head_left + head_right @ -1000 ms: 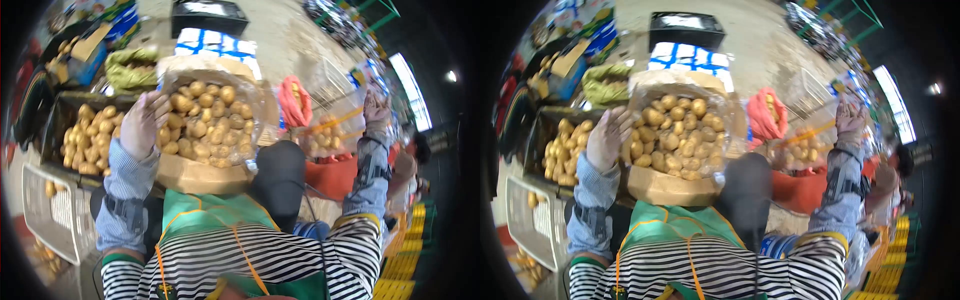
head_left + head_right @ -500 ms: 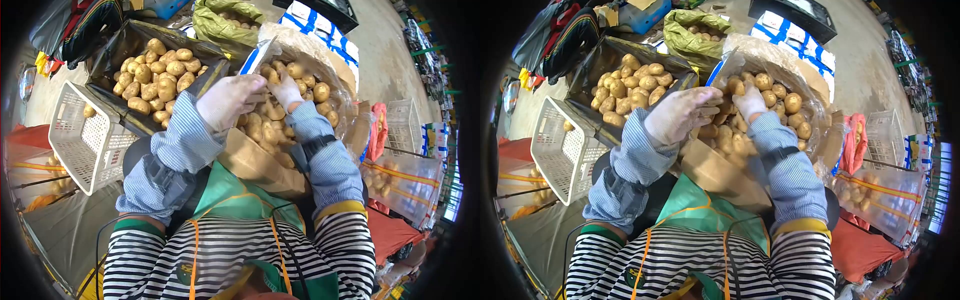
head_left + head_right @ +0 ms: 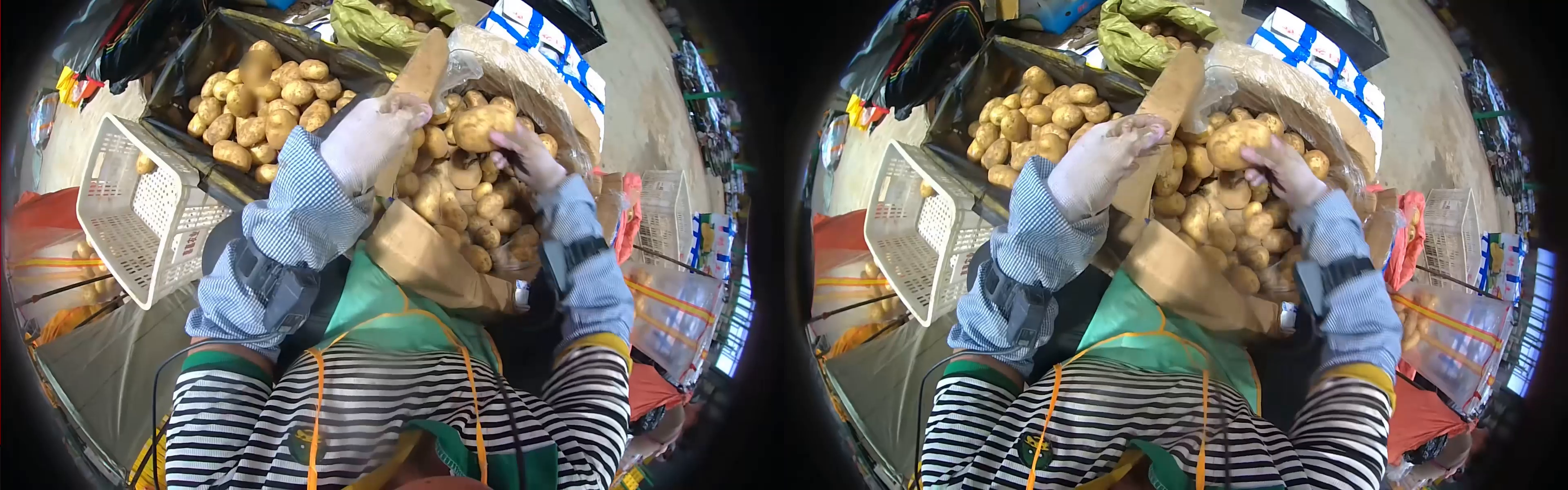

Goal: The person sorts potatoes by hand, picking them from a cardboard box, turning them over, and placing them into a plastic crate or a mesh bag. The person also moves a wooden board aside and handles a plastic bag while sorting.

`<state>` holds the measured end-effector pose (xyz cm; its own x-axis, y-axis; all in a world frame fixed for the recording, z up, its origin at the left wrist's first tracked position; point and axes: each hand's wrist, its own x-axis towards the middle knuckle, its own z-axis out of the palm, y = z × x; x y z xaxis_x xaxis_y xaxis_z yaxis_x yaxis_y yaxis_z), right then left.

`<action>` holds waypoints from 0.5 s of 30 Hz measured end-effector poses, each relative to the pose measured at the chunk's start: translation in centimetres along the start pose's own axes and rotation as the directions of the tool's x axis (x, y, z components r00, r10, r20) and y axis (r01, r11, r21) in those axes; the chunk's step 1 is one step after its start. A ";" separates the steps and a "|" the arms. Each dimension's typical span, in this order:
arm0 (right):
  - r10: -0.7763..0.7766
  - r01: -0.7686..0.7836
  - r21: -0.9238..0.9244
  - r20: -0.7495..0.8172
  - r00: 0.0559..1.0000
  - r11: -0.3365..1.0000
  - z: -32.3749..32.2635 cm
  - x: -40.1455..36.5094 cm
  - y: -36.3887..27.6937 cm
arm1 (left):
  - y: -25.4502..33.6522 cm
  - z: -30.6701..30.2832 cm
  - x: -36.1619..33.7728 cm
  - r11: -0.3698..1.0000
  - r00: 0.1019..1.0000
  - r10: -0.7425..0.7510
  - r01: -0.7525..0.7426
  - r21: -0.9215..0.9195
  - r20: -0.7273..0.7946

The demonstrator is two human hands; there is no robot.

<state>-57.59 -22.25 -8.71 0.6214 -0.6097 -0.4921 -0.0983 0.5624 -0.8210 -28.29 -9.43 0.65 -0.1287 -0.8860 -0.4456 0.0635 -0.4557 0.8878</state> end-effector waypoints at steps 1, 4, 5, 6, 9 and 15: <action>-0.087 0.088 -0.023 0.047 0.995 0.996 2.5 -2.8 -1.5 | -1.3 0.1 0.8 0.993 0.993 0.109 -0.111 0.050 0.037; -0.246 0.247 -0.009 0.042 0.968 0.969 9.4 -10.4 -4.8 | -1.3 2.2 0.4 0.983 0.976 0.169 -0.177 0.044 0.140; -0.264 0.265 -0.024 0.039 0.964 0.964 10.0 -11.9 -4.6 | -0.9 3.4 -0.3 0.994 0.975 0.109 -0.110 -0.004 0.195; -0.267 0.267 0.021 -0.012 0.964 0.964 11.2 -13.4 -4.3 | -0.6 4.6 -1.3 0.992 0.959 0.087 -0.058 -0.113 0.270; -0.307 0.310 0.029 -0.084 0.948 0.950 13.4 -15.9 -2.9 | -0.7 6.4 -1.6 0.945 0.838 0.322 -0.260 -0.196 0.441; -0.490 0.399 -0.395 -0.163 0.856 0.828 13.0 -17.1 -2.6 | -1.3 8.6 -3.0 0.765 0.700 0.634 -0.631 -0.132 0.328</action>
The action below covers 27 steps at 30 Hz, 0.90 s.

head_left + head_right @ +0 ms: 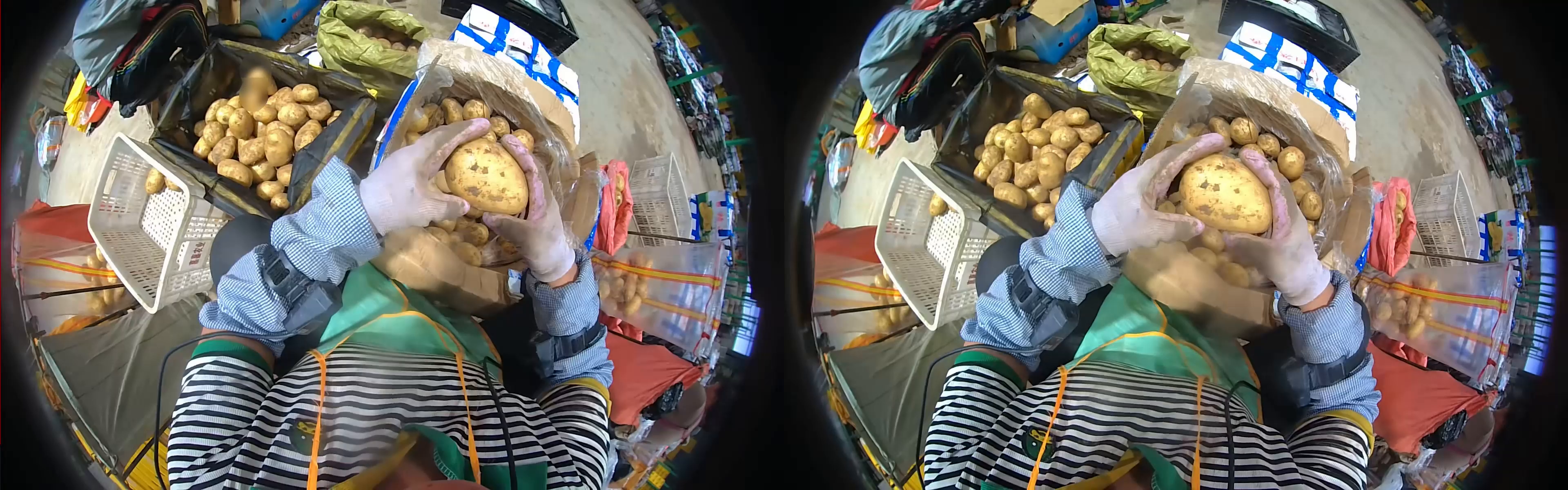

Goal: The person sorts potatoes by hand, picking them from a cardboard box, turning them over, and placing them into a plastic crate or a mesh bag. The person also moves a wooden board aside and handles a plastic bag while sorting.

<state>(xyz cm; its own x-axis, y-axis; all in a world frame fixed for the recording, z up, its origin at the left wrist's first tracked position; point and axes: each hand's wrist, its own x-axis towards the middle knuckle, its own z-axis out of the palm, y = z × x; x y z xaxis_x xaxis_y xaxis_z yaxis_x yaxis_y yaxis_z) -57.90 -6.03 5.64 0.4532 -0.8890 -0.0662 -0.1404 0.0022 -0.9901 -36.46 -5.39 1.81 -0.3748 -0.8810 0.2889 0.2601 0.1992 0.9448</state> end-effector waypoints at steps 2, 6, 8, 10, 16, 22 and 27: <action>-0.094 0.093 -0.220 0.007 0.996 0.971 -0.6 0.1 0.7 | 0.2 0.2 0.1 0.999 1.000 0.022 -0.021 0.039 -0.002; -0.292 0.286 -0.493 0.066 0.954 0.822 -1.5 0.5 1.6 | 0.7 0.4 0.5 0.971 0.982 -0.182 0.172 -0.167 -0.048; -0.374 0.365 -0.579 0.109 0.921 0.729 -1.5 0.6 1.6 | 0.8 0.2 1.0 0.954 0.963 -0.260 0.246 -0.170 -0.067; -0.047 0.050 0.101 -0.032 0.998 0.994 -0.7 0.4 1.3 | 0.8 -0.2 1.4 0.977 0.963 -0.211 0.202 -0.071 -0.166; 0.393 -0.488 0.735 0.320 0.862 0.471 -2.2 0.1 3.7 | 0.6 -0.8 1.6 0.971 0.979 -0.188 0.197 0.134 -0.078; 0.316 -0.548 0.806 0.472 0.823 0.224 -0.5 0.9 1.9 | -2.0 -1.3 0.8 0.972 0.972 -0.234 0.234 -0.021 0.004; 0.547 -0.517 0.631 0.170 0.819 0.578 1.4 1.5 0.7 | 0.4 0.2 0.8 0.818 0.873 -0.486 0.447 -0.363 -0.021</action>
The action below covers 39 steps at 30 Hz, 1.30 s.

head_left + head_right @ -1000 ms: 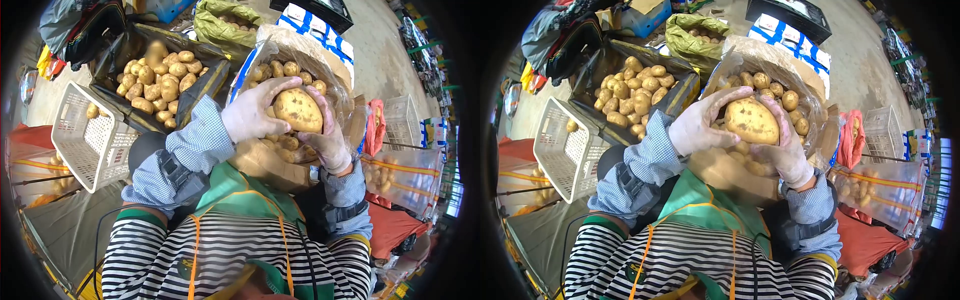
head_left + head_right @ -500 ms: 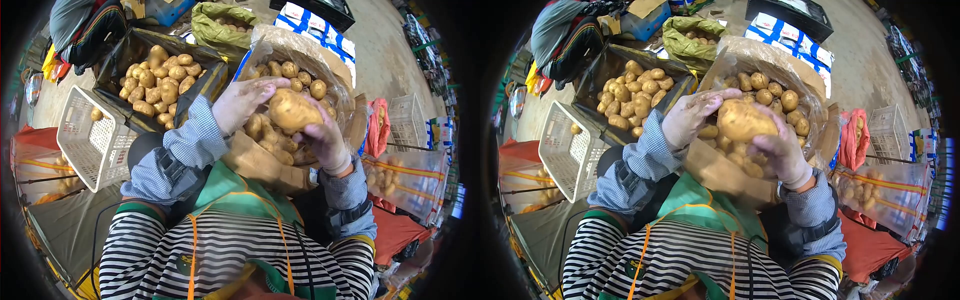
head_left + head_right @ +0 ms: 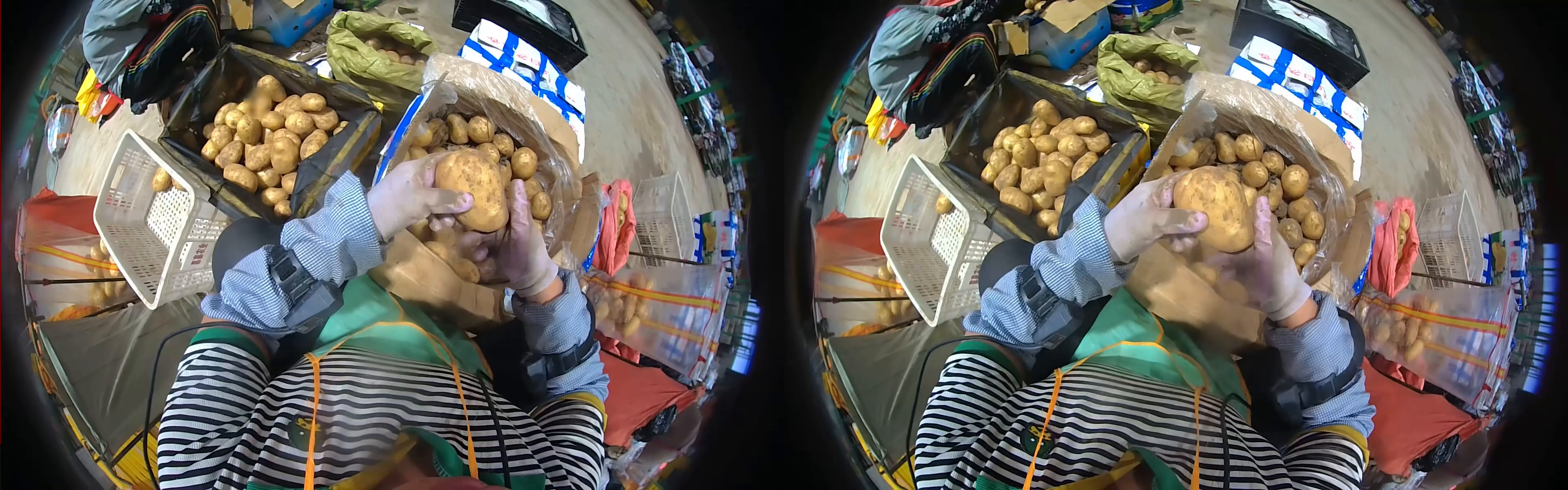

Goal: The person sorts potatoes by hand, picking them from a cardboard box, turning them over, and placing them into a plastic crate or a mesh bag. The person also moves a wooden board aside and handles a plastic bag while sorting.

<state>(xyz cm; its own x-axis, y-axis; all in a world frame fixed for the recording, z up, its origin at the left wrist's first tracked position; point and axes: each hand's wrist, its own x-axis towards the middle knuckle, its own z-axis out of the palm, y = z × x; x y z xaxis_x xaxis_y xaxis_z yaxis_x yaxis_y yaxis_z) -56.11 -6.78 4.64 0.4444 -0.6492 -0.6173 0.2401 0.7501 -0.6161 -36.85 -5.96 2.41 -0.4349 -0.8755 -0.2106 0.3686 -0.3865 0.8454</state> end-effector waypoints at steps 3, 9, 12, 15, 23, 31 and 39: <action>-0.368 0.384 -0.660 0.171 0.914 0.646 -5.5 1.6 1.4 | -0.8 -0.1 0.2 0.994 0.997 0.069 -0.067 0.091 -0.023; -0.362 0.337 -0.543 0.065 0.930 0.769 -2.4 0.8 0.5 | -3.6 -4.8 1.3 0.562 0.760 0.635 -0.577 0.593 0.138; -0.240 0.197 -0.423 -0.050 0.969 0.885 -4.1 2.2 0.5 | 1.2 -5.6 1.2 0.670 0.939 0.328 -0.305 -0.676 -0.099; -0.256 0.208 -0.413 -0.064 0.964 0.887 -5.1 2.6 0.5 | 3.3 -10.3 0.4 0.553 0.925 0.182 -0.377 -0.743 -0.333; -0.303 0.221 -0.376 -0.173 0.937 0.900 -7.0 3.8 -0.4 | 4.2 -17.4 0.5 0.598 0.654 0.045 -0.624 -0.504 -0.755; -0.161 0.049 -0.503 -0.184 0.970 0.863 -7.8 7.8 2.1 | 3.2 -6.3 0.4 0.910 0.930 0.167 -0.274 -0.312 -0.329; -0.288 0.234 -0.720 0.049 0.956 0.653 -14.7 25.3 10.0 | 1.3 -8.4 1.2 0.884 0.976 0.120 -0.188 -0.427 -0.180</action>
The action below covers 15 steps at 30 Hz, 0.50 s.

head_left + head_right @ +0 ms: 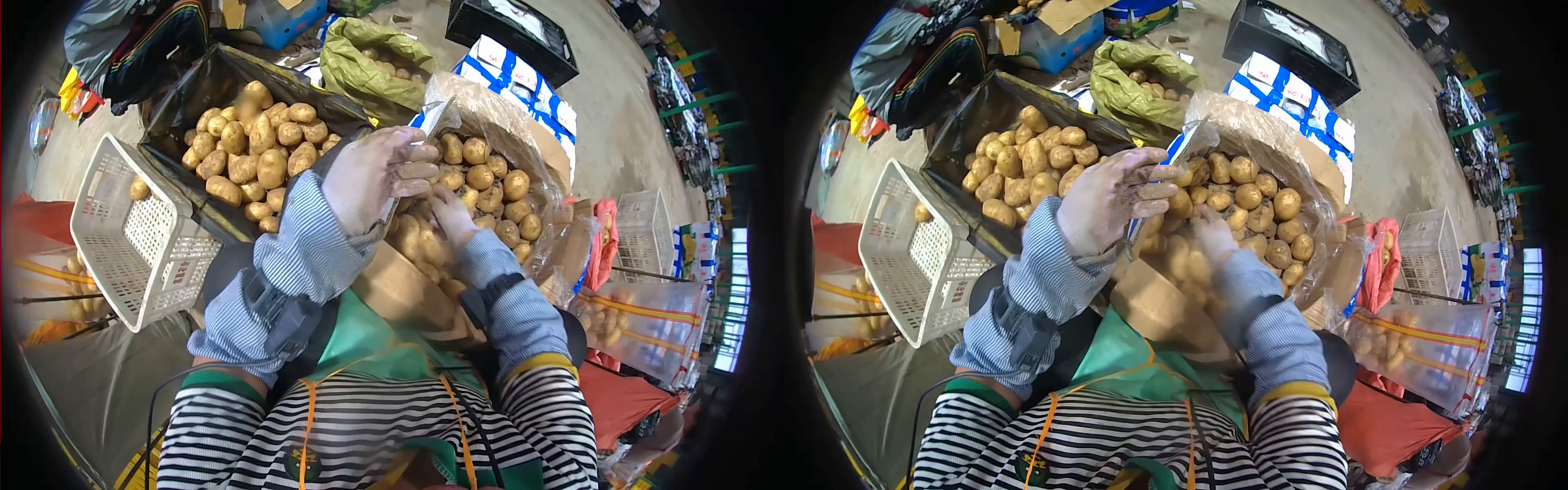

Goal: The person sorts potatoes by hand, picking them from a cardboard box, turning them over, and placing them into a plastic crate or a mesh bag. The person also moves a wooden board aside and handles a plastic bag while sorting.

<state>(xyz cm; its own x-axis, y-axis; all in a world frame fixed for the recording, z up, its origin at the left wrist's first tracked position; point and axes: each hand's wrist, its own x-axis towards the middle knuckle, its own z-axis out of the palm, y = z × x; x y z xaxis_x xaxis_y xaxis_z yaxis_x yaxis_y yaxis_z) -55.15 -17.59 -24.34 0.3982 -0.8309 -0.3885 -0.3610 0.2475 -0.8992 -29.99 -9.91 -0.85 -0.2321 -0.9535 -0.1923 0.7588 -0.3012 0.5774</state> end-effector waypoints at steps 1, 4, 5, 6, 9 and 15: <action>-0.239 0.233 -0.170 -0.014 0.971 0.957 0.2 3.7 4.7 | 0.2 0.1 0.0 1.000 1.000 0.001 -0.001 -0.003 0.016; -0.025 0.016 -0.045 -0.207 0.978 0.999 2.2 6.1 2.9 | 0.8 1.3 -0.3 0.996 0.988 -0.014 0.028 0.088 -0.152; 0.114 -0.090 0.105 -0.251 0.961 0.990 3.2 5.9 1.0 | 0.7 1.1 -0.1 0.995 0.987 -0.020 0.036 0.093 -0.161; 0.208 -0.150 0.220 -0.269 0.941 0.964 3.7 5.9 -0.1 | 0.6 0.9 0.1 0.975 0.993 0.038 -0.013 0.224 -0.111; 0.365 -0.211 0.452 -0.287 0.886 0.867 4.5 5.7 -2.0 | 0.6 0.7 0.5 0.928 0.995 0.069 -0.036 0.370 -0.077; 0.432 -0.034 0.656 -0.455 0.779 0.754 4.9 3.6 -3.8 | 0.8 1.0 1.0 0.997 0.990 0.006 0.006 0.083 -0.138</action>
<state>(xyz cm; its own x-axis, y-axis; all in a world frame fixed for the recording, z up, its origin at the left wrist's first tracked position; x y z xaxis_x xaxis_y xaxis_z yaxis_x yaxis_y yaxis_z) -48.21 -19.08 -23.33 -0.2296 -0.7669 -0.5993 0.2679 0.5422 -0.7964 -30.28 -11.14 0.24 -0.1416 -0.9445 -0.2964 0.7042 -0.3065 0.6404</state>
